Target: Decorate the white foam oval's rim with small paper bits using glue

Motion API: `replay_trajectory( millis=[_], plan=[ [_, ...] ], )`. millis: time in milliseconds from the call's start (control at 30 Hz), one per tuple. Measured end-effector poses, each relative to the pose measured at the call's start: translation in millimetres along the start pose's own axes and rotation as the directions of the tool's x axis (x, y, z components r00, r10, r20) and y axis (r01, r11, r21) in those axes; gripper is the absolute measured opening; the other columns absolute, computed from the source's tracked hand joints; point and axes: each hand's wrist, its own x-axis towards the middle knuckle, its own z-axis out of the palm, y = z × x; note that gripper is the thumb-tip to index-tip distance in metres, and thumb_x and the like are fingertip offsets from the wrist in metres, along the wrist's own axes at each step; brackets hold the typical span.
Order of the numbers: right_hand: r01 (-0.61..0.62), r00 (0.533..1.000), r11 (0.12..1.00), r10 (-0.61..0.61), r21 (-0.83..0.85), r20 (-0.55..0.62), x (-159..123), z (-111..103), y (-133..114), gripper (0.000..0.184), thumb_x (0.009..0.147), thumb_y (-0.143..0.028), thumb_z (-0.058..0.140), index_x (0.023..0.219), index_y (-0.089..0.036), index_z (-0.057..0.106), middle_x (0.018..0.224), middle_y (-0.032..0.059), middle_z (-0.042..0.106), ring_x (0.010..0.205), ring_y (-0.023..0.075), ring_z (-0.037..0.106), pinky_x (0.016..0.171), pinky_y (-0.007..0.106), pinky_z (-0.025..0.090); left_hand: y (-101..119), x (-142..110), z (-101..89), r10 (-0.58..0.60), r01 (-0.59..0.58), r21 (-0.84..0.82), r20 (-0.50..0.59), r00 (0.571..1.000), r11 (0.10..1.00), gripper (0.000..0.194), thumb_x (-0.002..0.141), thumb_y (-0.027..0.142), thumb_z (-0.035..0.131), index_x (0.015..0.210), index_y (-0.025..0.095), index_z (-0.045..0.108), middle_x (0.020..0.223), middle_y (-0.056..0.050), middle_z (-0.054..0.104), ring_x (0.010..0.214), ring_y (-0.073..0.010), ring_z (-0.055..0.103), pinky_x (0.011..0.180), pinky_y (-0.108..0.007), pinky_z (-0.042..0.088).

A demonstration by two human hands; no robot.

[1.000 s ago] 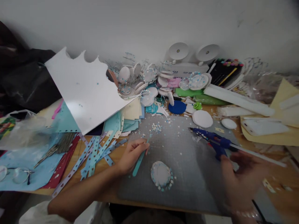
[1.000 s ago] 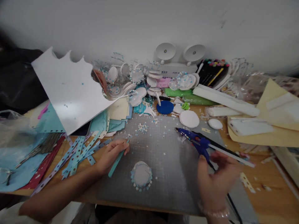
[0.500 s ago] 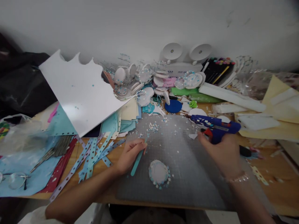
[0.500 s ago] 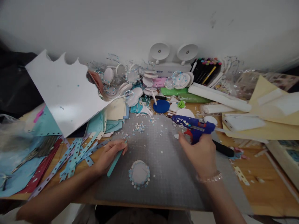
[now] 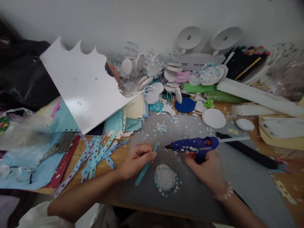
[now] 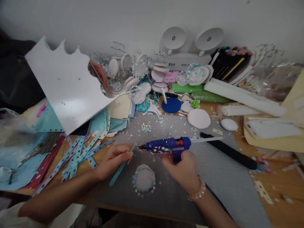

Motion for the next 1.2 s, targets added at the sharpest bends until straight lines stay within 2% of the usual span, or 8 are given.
replay_trajectory(
  millis=[100, 433, 600, 767, 1033, 1200],
  plan=[
    [0.045, 0.998, 0.999, -0.045, -0.004, 0.048, 0, -2, 1, 0.028, 0.063, -0.038, 0.060, 0.043, -0.022, 0.049, 0.034, -0.0019, 0.050, 0.032, 0.0148, 0.048, 0.035, 0.026, 0.037, 1, -1, -1.8, 0.038, -0.039, 0.007, 0.039, 0.999, 0.999, 0.040, 0.086, 0.033, 0.049, 0.051, 0.017, 0.043, 0.056, 0.003, 0.038, 0.056, -0.0107, 0.038, 0.054, -0.023, 0.029],
    [0.087, 0.995, 0.995, -0.085, -0.041, 0.046, 1, -9, -5, 0.035, 0.065, -0.037, 0.058, 0.037, -0.022, 0.044, 0.031, 0.0003, 0.046, 0.027, 0.0146, 0.043, 0.032, 0.027, 0.034, 6, -4, -5.1, 0.110, -0.114, 0.026, 0.131, 0.985, 0.993, 0.045, 0.090, 0.041, 0.046, 0.053, 0.017, 0.042, 0.058, 0.001, 0.040, 0.058, -0.0123, 0.041, 0.056, -0.025, 0.032],
    [0.121, 0.991, 0.992, -0.119, -0.032, 0.066, 0, -9, -4, 0.033, 0.065, -0.035, 0.057, 0.038, -0.022, 0.045, 0.030, -0.0007, 0.046, 0.027, 0.0139, 0.044, 0.031, 0.025, 0.033, 6, -4, -4.4, 0.107, -0.114, 0.043, 0.126, 0.986, 0.993, 0.046, 0.090, 0.042, 0.046, 0.052, 0.018, 0.042, 0.057, 0.001, 0.041, 0.057, -0.0127, 0.042, 0.056, -0.026, 0.032],
    [0.125, 0.990, 0.990, -0.121, -0.059, 0.066, 1, -10, -3, 0.036, 0.065, -0.032, 0.057, 0.036, -0.023, 0.039, 0.029, -0.0029, 0.040, 0.026, 0.0112, 0.038, 0.030, 0.024, 0.029, 5, -5, -5.0, 0.126, -0.133, 0.044, 0.143, 0.982, 0.990, 0.044, 0.091, 0.038, 0.046, 0.052, 0.018, 0.042, 0.057, 0.001, 0.040, 0.058, -0.0128, 0.041, 0.056, -0.026, 0.032],
    [0.149, 0.987, 0.987, -0.145, -0.056, 0.070, 1, -10, -3, 0.031, 0.066, -0.033, 0.057, 0.040, -0.022, 0.045, 0.031, -0.0027, 0.043, 0.028, 0.0119, 0.040, 0.032, 0.024, 0.030, 7, -6, -5.1, 0.075, -0.083, 0.058, 0.133, 0.988, 0.995, 0.046, 0.090, 0.043, 0.046, 0.052, 0.018, 0.039, 0.058, 0.000, 0.041, 0.058, -0.0127, 0.041, 0.056, -0.026, 0.033],
    [0.157, 0.986, 0.985, -0.153, -0.068, 0.068, 0, -8, 0, 0.034, 0.067, -0.032, 0.055, 0.038, -0.023, 0.040, 0.029, -0.0028, 0.041, 0.027, 0.0114, 0.038, 0.032, 0.025, 0.028, 6, -6, -4.9, 0.085, -0.092, 0.044, 0.143, 0.986, 0.995, 0.043, 0.090, 0.039, 0.046, 0.053, 0.018, 0.041, 0.058, 0.000, 0.041, 0.058, -0.0132, 0.041, 0.057, -0.027, 0.033]
  ],
)
